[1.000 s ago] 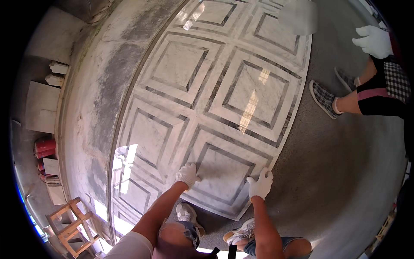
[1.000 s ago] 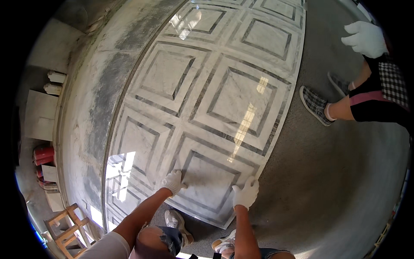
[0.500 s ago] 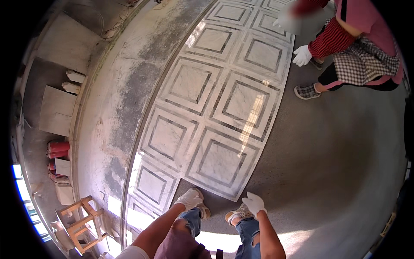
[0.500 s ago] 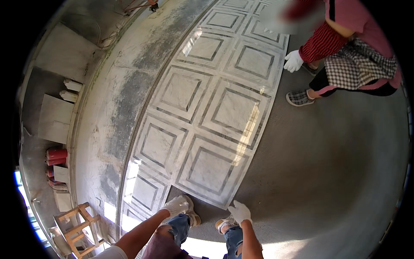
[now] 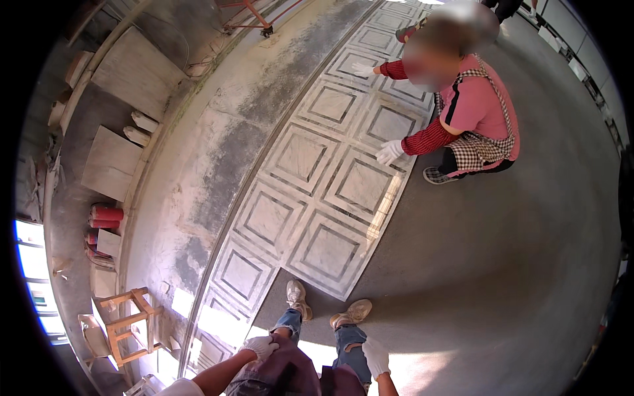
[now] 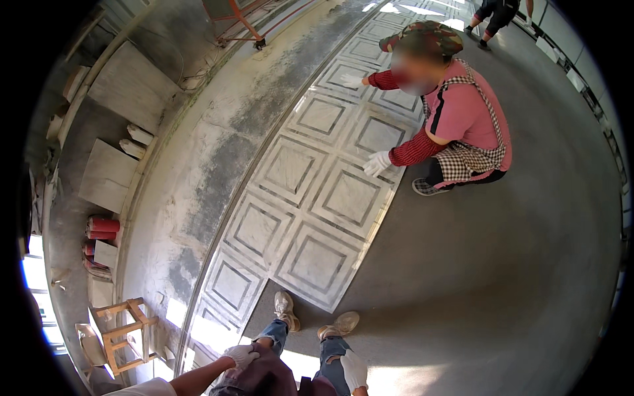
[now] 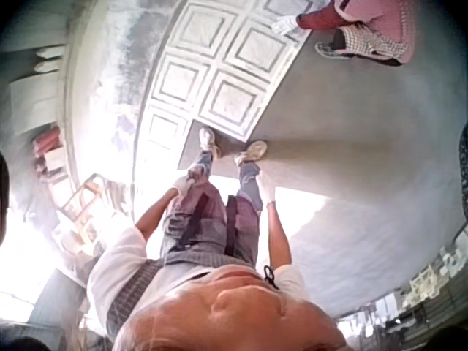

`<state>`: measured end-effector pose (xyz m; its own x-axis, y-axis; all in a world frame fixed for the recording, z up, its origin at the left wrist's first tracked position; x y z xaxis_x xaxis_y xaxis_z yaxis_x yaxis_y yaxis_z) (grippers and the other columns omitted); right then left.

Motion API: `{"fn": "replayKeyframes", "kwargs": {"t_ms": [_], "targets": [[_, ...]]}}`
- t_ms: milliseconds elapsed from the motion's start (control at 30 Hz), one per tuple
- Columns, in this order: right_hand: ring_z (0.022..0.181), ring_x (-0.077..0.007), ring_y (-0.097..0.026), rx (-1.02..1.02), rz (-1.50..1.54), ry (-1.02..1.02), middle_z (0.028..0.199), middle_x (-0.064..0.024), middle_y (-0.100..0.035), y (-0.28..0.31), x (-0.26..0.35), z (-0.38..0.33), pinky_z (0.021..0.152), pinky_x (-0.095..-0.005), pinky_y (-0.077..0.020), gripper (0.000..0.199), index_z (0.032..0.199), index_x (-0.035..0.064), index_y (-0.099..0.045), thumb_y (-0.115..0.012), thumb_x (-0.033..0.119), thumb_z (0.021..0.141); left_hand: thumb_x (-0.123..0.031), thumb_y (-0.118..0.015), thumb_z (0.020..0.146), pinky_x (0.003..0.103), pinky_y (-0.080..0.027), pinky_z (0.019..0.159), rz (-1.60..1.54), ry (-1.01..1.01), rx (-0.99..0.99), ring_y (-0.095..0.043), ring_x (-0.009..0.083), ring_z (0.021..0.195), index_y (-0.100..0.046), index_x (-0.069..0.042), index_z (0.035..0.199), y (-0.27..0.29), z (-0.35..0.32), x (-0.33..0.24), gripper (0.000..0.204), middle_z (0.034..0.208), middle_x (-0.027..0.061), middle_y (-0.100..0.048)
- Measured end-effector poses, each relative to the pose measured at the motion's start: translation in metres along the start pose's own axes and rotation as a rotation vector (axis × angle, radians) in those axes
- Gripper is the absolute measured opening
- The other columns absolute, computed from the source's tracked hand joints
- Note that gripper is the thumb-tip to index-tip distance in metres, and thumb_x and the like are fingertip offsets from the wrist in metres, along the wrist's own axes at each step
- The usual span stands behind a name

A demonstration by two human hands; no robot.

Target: The person kneels on the floor and arranges square patterned tiles into a grid layout. They lift, position, and align individual tiles by hand, then walk to a stack to retrieve more tiles and continue placing them on the floor.

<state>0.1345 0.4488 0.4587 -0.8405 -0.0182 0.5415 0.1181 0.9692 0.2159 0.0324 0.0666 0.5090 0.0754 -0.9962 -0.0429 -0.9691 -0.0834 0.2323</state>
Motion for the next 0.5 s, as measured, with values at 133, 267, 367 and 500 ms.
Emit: {"fn": "replayKeyframes", "kwargs": {"t_ms": [133, 267, 367, 500], "targets": [[0.082, -0.0147, -0.064, -0.052, 0.230, -0.175, 0.100, -0.0097, -0.066, 0.057, -0.016, -0.063, 0.073, -0.0274, -0.0536, 0.044, 0.124, -0.0056, -0.057, -0.062, 0.021, 0.090, -0.050, -0.043, 0.092, 0.044, -0.045, 0.094, 0.224, -0.169, 0.164, -0.059, 0.0366, 0.112, -0.063, -0.009, 0.117, -0.020, -0.011, -0.048, 0.052, 0.120, 0.0182, -0.063], [0.079, -0.0163, -0.063, -0.134, 0.385, -0.220, 0.096, -0.0073, -0.065, 0.100, -0.091, -0.113, 0.065, -0.0298, -0.0535, 0.038, 0.119, -0.0037, -0.060, -0.061, 0.020, 0.090, -0.045, -0.044, 0.094, 0.040, -0.046, 0.092, 0.477, -0.643, 0.306, -0.059, 0.0337, 0.111, -0.062, -0.007, 0.111, -0.035, -0.070, -0.148, 0.046, 0.116, 0.0181, -0.063], [0.077, -0.0163, -0.063, -0.126, 0.438, -0.291, 0.091, -0.0057, -0.063, 0.125, -0.120, -0.136, 0.062, -0.0297, -0.0525, 0.030, 0.111, -0.0011, -0.061, -0.061, 0.019, 0.090, -0.038, -0.051, 0.091, 0.035, -0.051, 0.080, 0.752, -1.045, 0.130, -0.063, 0.0303, 0.100, -0.061, -0.005, 0.098, -0.038, -0.122, -0.209, 0.035, 0.103, 0.0176, -0.063], [0.074, -0.0164, -0.062, -0.112, 0.535, -0.397, 0.085, -0.0035, -0.061, 0.157, -0.146, -0.170, 0.059, -0.0297, -0.0512, 0.020, 0.101, 0.0022, -0.062, -0.061, 0.019, 0.090, -0.038, -0.056, 0.088, 0.043, -0.053, 0.074, 0.241, -0.439, -0.235, -0.065, 0.0336, 0.090, -0.062, -0.006, 0.097, 0.060, -0.159, -0.272, 0.034, 0.099, 0.0169, -0.064]]}}
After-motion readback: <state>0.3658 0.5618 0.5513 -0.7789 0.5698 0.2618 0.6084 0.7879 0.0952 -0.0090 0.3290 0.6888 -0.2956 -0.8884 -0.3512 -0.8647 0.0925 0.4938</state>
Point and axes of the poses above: each hand's wrist, its own z-axis towards the middle knuckle, its own y-axis out of the back of the hand, x = y × z, the point moved 10 cm from there along z, towards the middle knuckle
